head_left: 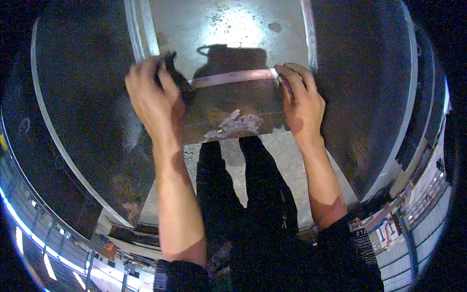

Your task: The person measures and marks a large metal sheet using a tape measure, a metal ruler, and a marker. They repeatedly position the tools, take measurements, and draw lines on the sheet's surface.

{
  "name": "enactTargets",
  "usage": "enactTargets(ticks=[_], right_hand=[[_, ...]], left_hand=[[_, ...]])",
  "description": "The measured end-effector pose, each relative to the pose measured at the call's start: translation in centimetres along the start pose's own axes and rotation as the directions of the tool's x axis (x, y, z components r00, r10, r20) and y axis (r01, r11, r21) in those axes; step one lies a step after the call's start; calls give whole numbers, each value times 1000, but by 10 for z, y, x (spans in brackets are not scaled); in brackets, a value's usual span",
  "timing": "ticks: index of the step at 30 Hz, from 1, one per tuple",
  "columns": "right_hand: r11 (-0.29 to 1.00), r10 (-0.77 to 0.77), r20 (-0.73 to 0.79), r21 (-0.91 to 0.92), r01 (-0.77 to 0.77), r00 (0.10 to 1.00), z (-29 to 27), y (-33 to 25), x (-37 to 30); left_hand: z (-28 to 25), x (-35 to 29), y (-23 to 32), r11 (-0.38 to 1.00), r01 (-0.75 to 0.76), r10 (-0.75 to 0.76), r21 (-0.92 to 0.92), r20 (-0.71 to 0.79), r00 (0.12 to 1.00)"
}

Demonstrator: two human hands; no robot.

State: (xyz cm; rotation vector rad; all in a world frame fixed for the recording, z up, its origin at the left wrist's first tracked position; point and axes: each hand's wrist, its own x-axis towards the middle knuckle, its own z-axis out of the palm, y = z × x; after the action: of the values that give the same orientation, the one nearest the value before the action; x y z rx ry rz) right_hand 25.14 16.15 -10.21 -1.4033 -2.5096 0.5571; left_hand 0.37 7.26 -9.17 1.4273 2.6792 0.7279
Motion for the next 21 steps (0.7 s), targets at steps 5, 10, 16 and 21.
enactTargets(ticks=[5, 10, 16, 21], right_hand=[[998, -47, -17, -30, 47, 999, -10, -10, 7], [997, 1, -13, -81, -2, 1000, -23, -23, 12], [993, -31, -10, -117, 29, 999, -27, -20, 20], [988, -32, 12, -150, 34, 999, -27, -18, 21]], left_hand=[[-11, -53, -11, 993, -26, 27, -116, 6, 1000], [-8, -55, -8, 990, 23, -26, -139, -14, 1000], [9, -57, -19, 979, 66, -82, -191, -76, 994], [9, -57, -17, 991, 43, -52, -126, -71, 996]])
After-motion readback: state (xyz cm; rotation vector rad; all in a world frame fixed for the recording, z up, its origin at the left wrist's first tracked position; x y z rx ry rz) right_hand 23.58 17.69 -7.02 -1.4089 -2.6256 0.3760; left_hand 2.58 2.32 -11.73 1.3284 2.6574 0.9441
